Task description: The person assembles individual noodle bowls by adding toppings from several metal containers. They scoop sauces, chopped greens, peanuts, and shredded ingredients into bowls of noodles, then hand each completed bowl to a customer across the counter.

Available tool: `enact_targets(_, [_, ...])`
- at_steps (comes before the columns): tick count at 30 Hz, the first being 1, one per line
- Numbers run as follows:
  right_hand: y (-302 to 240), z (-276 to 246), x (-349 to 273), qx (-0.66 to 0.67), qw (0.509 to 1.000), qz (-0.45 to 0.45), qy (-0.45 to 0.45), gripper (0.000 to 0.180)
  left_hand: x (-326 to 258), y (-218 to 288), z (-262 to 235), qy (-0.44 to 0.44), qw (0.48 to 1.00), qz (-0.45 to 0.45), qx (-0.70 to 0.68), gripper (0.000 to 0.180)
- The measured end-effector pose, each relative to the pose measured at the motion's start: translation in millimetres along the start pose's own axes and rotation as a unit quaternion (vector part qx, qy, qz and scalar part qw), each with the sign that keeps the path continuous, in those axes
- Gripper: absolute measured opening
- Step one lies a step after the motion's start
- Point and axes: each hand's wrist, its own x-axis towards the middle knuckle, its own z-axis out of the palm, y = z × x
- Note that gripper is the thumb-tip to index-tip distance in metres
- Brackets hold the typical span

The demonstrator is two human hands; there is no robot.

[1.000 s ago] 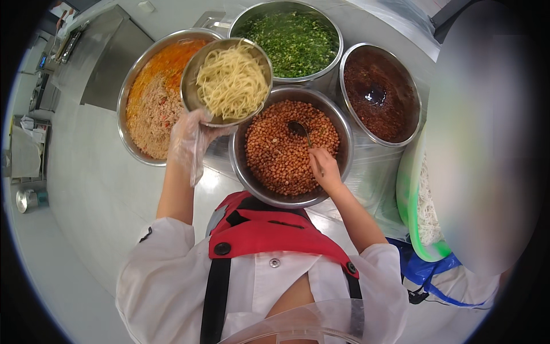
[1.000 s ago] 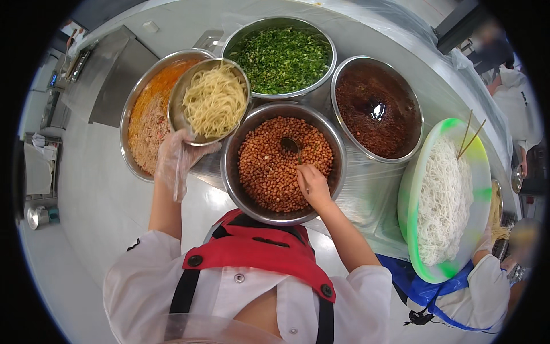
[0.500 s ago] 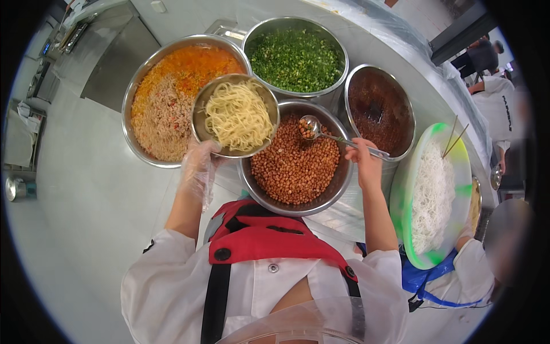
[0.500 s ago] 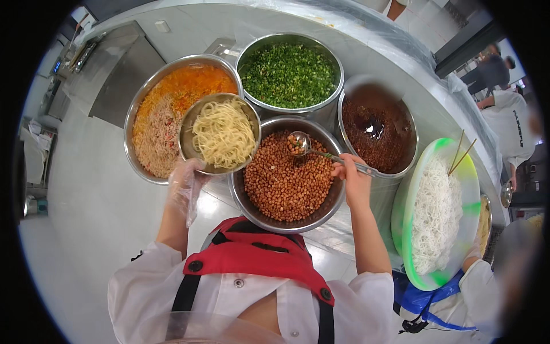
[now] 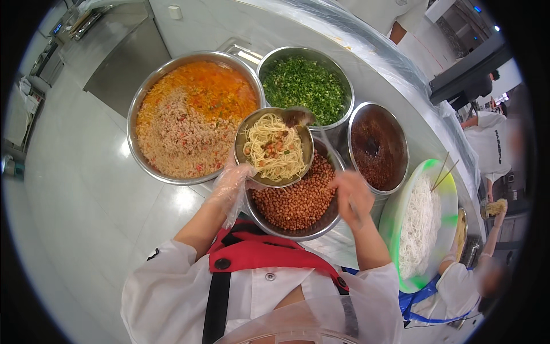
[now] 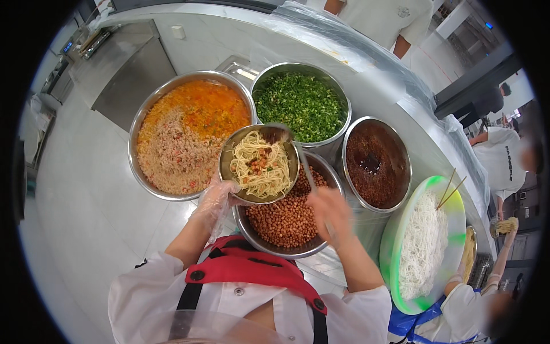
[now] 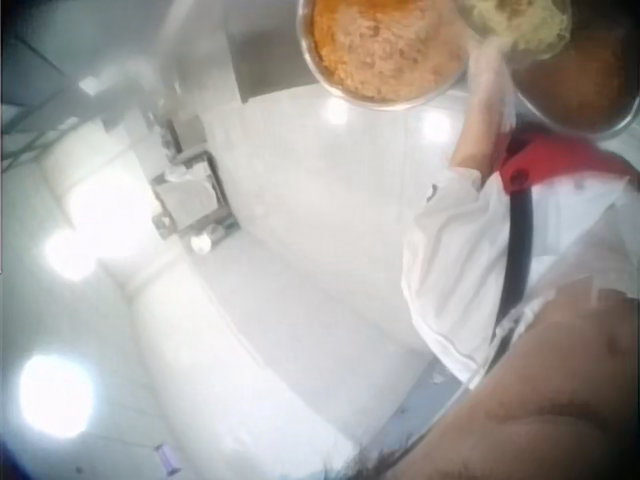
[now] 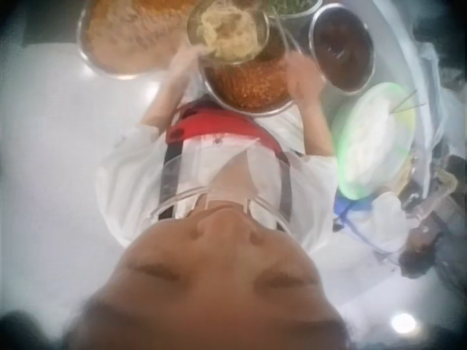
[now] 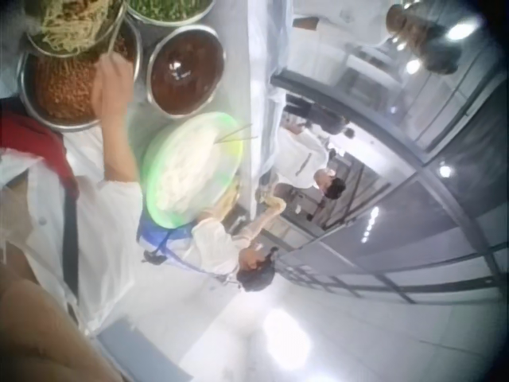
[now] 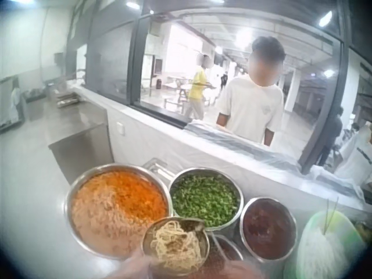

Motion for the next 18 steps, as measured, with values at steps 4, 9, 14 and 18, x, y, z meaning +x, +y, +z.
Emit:
enact_targets(4, [78.6, 40.8, 44.2, 0.166, 0.935, 0.303, 0.078, 0.014, 4.0, 9.6, -6.3, 0.039, 0.999, -0.002, -0.027, 0.081])
enact_targets(9, [204.6, 137.8, 24.3, 0.077, 0.954, 0.291, -0.002, 0.015, 5.3, 21.4, -25.8, 0.094, 0.994, 0.015, -0.045, 0.078])
enact_targets(14, [214.5, 190.2, 12.7, -0.049, 0.983, 0.162, -0.072, 0.012, 0.2, 28.8, -51.5, 0.147, 0.987, 0.022, -0.063, 0.08])
enact_targets(18, [215.9, 183.1, 23.2, 0.159, 0.896, 0.412, -0.051, 0.022, 2.7, 33.1, -55.4, 0.145, 0.987, 0.029, -0.059, 0.077])
